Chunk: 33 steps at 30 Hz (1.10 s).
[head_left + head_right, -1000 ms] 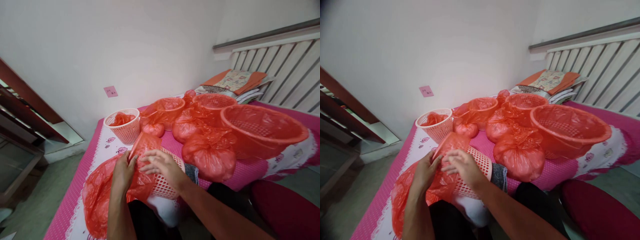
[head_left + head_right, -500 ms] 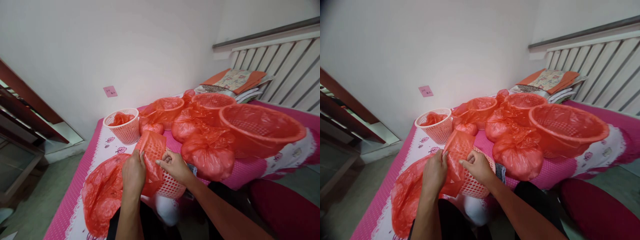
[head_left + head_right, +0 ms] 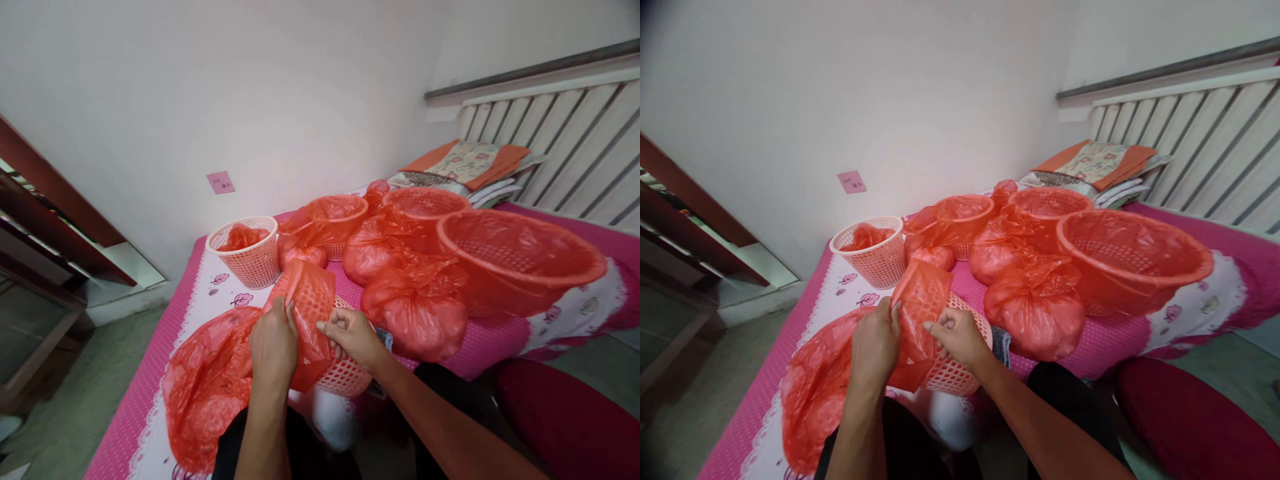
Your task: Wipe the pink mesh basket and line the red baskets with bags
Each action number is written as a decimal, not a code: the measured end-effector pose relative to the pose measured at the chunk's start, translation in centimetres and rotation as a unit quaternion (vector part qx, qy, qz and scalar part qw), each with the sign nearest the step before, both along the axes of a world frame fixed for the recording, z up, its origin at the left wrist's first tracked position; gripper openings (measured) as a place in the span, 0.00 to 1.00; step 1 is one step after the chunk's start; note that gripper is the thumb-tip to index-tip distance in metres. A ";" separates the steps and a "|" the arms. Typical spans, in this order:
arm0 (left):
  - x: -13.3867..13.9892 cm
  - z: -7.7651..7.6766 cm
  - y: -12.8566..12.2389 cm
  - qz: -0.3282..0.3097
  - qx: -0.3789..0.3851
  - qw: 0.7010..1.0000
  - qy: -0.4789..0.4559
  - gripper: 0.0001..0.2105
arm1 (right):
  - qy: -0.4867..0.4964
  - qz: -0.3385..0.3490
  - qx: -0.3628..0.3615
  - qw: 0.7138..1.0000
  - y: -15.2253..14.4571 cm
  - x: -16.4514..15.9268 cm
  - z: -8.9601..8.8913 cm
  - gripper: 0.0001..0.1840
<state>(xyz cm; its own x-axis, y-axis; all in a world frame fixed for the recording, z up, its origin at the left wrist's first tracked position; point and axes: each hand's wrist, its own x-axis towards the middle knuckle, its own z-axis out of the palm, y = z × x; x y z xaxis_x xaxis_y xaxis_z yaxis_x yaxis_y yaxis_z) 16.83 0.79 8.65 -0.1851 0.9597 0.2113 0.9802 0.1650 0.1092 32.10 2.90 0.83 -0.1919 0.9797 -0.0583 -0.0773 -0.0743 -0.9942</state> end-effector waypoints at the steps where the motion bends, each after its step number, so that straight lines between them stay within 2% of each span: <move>1: 0.1 0.1 0.0 0.001 -0.004 1.000 0.002 0.14 | -0.002 -0.007 0.004 1.000 0.0 -0.1 0.0 0.20; 6: -0.3 0.1 0.0 0.005 -0.004 1.000 -0.002 0.14 | 0.026 -0.014 0.007 1.000 0.3 0.5 -0.9 0.16; 10: -0.6 0.0 0.1 0.008 -0.002 1.000 -0.004 0.14 | 0.040 -0.011 -0.006 0.999 0.3 1.3 -1.4 0.18; 14: -0.4 -0.1 0.1 0.005 0.000 1.000 -0.004 0.14 | 0.069 -0.030 -0.044 0.996 0.4 1.3 -0.8 0.23; 17: 0.1 -0.1 0.1 0.001 -0.001 1.000 0.000 0.14 | 0.102 -0.041 -0.046 0.993 0.7 0.9 -0.2 0.24; 21: 0.6 -0.1 0.0 -0.011 -0.012 1.000 0.006 0.14 | 0.118 -0.055 -0.021 0.991 1.5 0.9 -0.2 0.14; 26: 0.6 -0.1 -0.1 -0.011 -0.015 1.000 0.003 0.14 | 0.054 -0.097 0.018 0.994 2.1 2.1 -0.9 0.07; 30: 0.5 0.0 0.0 -0.008 -0.012 1.000 0.005 0.14 | 0.077 -0.121 0.004 0.990 2.0 2.8 -0.9 0.10; 33: 0.6 0.0 0.0 -0.008 -0.013 1.000 0.009 0.14 | 0.126 -0.100 -0.028 0.987 1.7 2.8 -0.4 0.16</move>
